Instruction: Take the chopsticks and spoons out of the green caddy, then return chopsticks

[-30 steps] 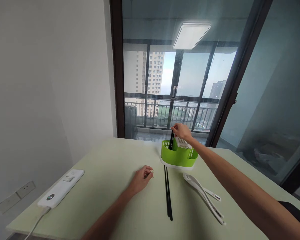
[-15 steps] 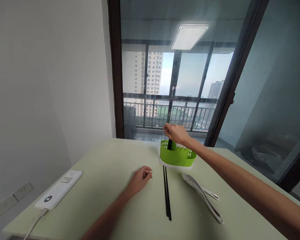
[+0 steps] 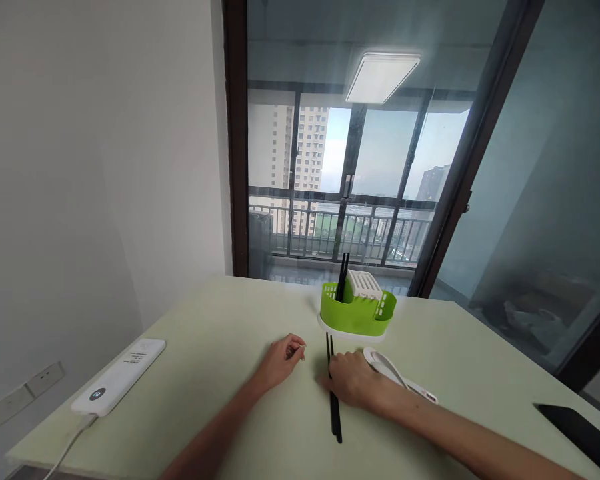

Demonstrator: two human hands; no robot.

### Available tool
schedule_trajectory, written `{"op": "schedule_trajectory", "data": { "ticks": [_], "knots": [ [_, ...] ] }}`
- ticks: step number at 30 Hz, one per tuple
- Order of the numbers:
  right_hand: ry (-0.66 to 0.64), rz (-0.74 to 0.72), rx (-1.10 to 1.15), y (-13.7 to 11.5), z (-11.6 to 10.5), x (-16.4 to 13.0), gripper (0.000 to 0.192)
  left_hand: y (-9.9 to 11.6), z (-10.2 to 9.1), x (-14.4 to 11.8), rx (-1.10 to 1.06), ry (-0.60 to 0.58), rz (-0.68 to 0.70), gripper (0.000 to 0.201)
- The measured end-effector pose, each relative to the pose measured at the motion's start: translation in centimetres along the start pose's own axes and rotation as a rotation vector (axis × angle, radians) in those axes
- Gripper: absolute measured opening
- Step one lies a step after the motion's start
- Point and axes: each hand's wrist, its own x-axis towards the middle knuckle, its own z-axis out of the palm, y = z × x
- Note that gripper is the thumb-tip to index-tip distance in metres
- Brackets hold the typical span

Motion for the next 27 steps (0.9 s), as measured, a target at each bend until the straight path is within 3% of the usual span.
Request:
{"op": "schedule_trajectory", "data": {
  "ticks": [4, 12, 16, 20, 23, 27],
  "knots": [
    [-0.035, 0.029, 0.025, -1.6, 2.5, -0.1, 0.020, 0.0, 0.0, 0.0, 0.010, -0.002, -0.002, 0.021],
    [-0.065, 0.114, 0.137, -1.8, 4.2, -0.1, 0.038, 0.1, -0.2, 0.1, 0.010, -0.009, 0.010, 0.022],
    [-0.019, 0.108, 0.240, -1.3, 4.0, -0.7, 0.030, -0.5, 0.0, 0.2, -0.020, 0.025, 0.013, 0.029],
    [0.080, 0.103, 0.383, -1.3, 4.6, -1.5, 0.035, -1.3, 0.0, 0.5, -0.173, 0.097, -0.033, 0.048],
    [0.229, 0.067, 0.596, -1.4, 5.5, -2.2, 0.032, -0.6, -0.4, 0.8, -0.333, -0.072, -0.106, 0.064],
    [0.422, -0.009, 0.763, -0.6, 5.7, -3.1, 0.025, 2.8, -1.4, 1.2, -0.478, -0.282, -0.097, 0.056]
  ]
}}
